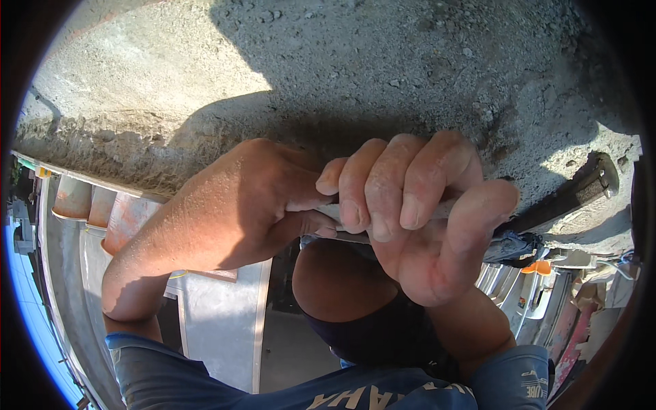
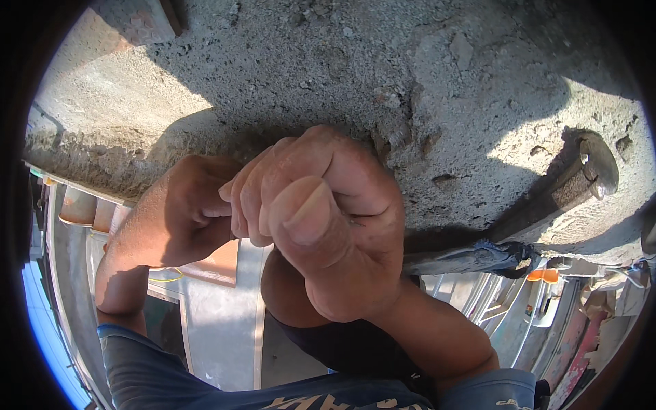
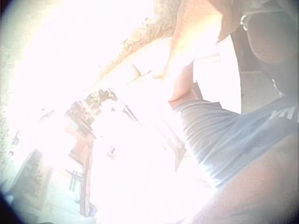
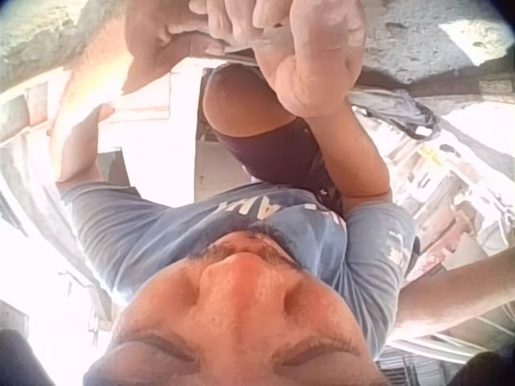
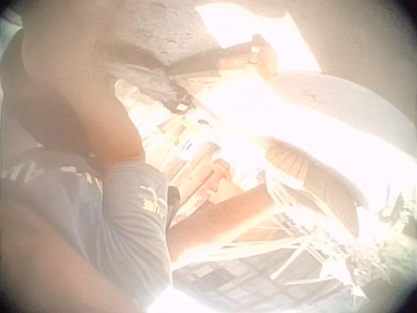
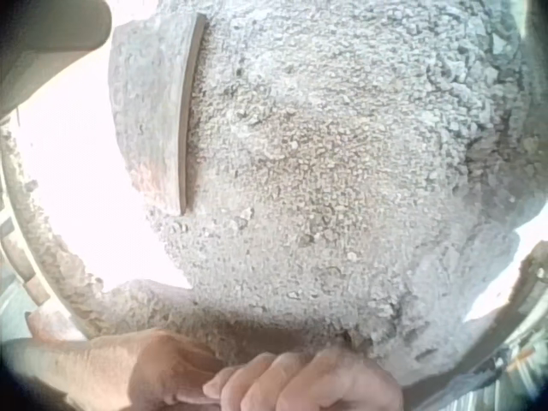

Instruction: Measure and test fit a metal trim piece against a concrete wall edge during renovation.

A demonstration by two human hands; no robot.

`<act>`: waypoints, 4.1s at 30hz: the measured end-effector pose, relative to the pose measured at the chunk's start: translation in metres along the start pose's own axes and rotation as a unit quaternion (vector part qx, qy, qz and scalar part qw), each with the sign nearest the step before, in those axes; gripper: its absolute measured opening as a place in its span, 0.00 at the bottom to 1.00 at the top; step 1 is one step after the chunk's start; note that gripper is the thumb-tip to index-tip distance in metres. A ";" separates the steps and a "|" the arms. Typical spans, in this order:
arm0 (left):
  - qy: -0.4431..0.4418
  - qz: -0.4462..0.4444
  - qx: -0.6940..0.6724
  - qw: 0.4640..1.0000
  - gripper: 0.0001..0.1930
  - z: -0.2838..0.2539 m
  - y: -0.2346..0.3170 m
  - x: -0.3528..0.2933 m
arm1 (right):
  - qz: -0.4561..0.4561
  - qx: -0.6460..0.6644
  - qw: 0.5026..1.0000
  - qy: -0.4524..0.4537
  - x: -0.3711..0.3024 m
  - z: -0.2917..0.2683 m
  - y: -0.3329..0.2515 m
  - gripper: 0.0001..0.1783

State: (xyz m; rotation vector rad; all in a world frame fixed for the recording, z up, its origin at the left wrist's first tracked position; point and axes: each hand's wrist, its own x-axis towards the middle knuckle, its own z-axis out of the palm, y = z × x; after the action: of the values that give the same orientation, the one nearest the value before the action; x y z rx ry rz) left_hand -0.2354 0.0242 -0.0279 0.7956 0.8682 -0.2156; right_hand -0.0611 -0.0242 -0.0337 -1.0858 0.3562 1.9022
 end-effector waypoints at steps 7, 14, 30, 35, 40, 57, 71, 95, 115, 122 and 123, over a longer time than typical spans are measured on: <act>0.040 -0.116 0.038 0.992 0.08 -0.004 -0.002 -0.014 | 0.053 -0.023 0.994 -0.088 0.010 -0.004 0.018 0.24; -0.026 -0.176 0.020 0.984 0.06 -0.021 0.006 -0.011 | 0.102 0.049 0.993 0.028 0.013 0.004 0.023 0.26; -0.006 -0.020 0.043 0.999 0.06 0.017 -0.002 0.003 | 0.044 -0.049 0.997 0.039 -0.023 -0.007 -0.009 0.28; 0.036 -0.015 0.080 0.996 0.06 -0.010 0.003 -0.001 | 0.010 -0.043 0.999 0.032 0.002 0.011 0.003 0.26; 0.014 -0.052 0.146 0.988 0.05 -0.043 -0.007 -0.034 | -0.048 0.056 0.997 0.018 0.010 0.029 0.048 0.22; 0.034 0.067 0.096 0.993 0.08 0.032 -0.012 0.012 | 0.011 -0.070 0.997 0.023 -0.029 -0.018 -0.013 0.31; 0.008 0.004 0.071 0.997 0.06 0.027 -0.001 0.003 | 0.014 0.004 1.000 -0.011 -0.028 -0.014 -0.010 0.29; 0.041 -0.009 0.074 0.996 0.05 0.012 0.007 -0.005 | 0.029 -0.035 0.999 0.010 -0.008 -0.003 -0.007 0.30; 0.014 -0.001 0.117 0.993 0.07 0.028 -0.004 -0.004 | 0.055 -0.052 0.997 0.000 -0.018 -0.011 -0.012 0.28; 0.076 0.096 0.249 0.961 0.08 0.049 0.001 -0.019 | -0.064 -0.257 0.937 -0.228 -0.037 -0.007 -0.019 0.28; 0.066 0.110 0.278 0.952 0.12 0.050 -0.001 -0.024 | -0.078 -0.291 0.915 -0.269 -0.041 -0.011 -0.016 0.28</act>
State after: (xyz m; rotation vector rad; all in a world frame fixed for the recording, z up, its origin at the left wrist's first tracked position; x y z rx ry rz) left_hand -0.2210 -0.0151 0.0086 1.4395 0.8438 -0.2137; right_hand -0.0335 -0.0448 -0.0040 -0.8569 -0.6279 2.1151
